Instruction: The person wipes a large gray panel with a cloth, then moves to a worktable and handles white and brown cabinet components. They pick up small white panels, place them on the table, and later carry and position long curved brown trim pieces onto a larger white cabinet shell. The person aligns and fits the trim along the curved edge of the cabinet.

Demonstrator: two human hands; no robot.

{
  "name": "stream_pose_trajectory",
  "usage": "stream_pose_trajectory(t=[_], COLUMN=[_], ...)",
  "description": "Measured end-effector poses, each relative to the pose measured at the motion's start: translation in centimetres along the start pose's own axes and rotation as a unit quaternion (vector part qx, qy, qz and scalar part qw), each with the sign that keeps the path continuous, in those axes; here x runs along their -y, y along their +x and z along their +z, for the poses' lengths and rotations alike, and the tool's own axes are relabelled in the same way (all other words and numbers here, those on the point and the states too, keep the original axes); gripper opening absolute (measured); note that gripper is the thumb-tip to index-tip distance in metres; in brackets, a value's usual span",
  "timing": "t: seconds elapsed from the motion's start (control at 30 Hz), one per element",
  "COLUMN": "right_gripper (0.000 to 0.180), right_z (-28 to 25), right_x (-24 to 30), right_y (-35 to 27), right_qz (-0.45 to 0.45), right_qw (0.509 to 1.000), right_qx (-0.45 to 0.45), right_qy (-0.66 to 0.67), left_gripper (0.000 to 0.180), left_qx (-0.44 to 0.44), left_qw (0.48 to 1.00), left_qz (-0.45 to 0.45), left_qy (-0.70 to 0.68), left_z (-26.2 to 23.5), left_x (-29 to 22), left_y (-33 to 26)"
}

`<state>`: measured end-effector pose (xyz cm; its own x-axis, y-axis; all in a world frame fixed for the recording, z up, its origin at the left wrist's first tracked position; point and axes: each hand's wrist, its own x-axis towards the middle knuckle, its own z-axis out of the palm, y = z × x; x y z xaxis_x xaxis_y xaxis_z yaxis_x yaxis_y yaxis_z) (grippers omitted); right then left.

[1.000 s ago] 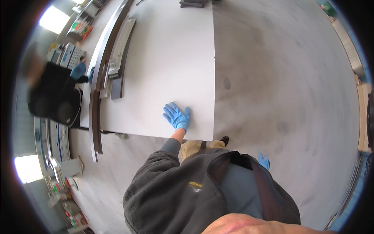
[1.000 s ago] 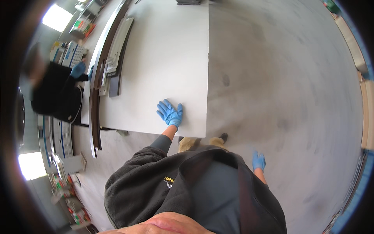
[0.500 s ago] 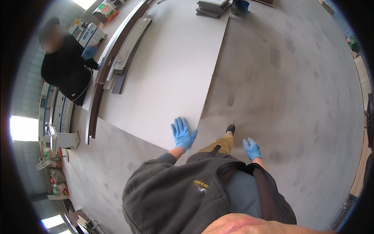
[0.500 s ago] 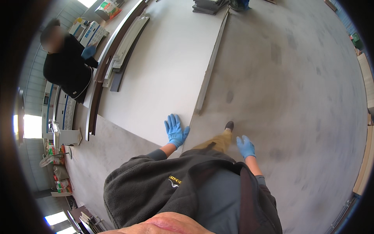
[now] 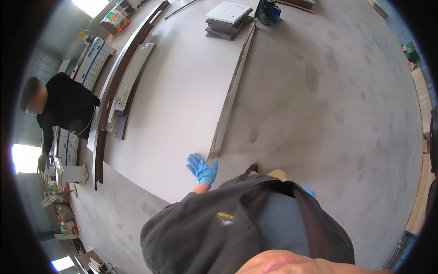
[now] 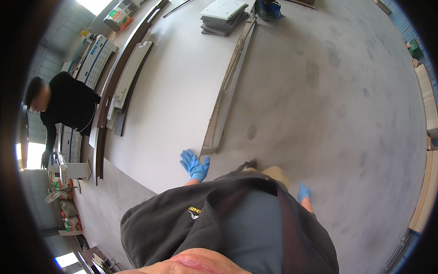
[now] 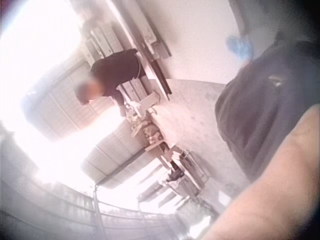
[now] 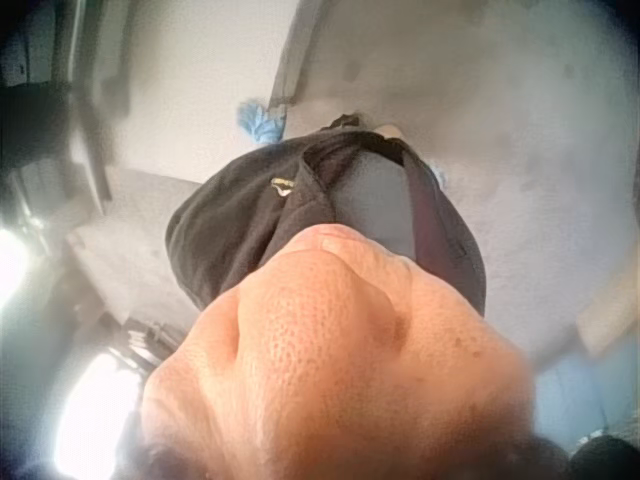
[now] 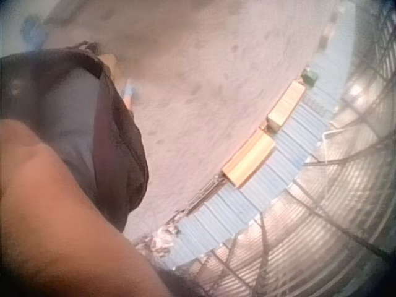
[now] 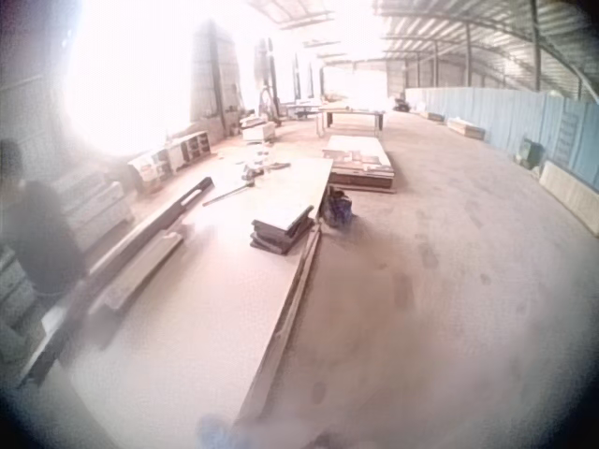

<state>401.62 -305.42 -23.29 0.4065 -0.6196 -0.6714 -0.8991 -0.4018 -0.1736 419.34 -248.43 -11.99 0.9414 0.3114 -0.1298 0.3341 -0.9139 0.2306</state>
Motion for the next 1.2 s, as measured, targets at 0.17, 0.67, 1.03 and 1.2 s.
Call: stream_pose_trajectory(t=[0.17, 0.67, 1.03, 1.2], right_gripper=[0.07, 0.043, 0.069, 0.064], right_z=[-1.9, -23.0, -27.5, -29.8], right_x=[3.3, 44.5, 85.5, 99.1], right_y=[8.4, 29.2, 27.0, 25.6], right_qz=[-0.053, -0.179, -0.401, -0.478], right_qw=[0.992, 0.976, 0.903, 0.866], right_qx=[0.006, 0.077, 0.151, 0.132], right_qy=[-0.118, 0.099, 0.043, 0.07], left_gripper=[0.108, 0.092, 0.081, 0.08], left_qx=[-0.039, -0.035, -0.058, -0.03], left_qw=[0.986, 0.907, 0.818, 0.834], left_qz=[0.14, -0.084, -0.15, -0.116], left_qy=[-0.077, -0.412, -0.552, -0.539], left_z=[1.6, 0.1, -4.1, -8.6], left_x=[-11.4, -33.5, -34.9, -38.1], left_y=[7.5, 27.6, 46.1, 55.9])
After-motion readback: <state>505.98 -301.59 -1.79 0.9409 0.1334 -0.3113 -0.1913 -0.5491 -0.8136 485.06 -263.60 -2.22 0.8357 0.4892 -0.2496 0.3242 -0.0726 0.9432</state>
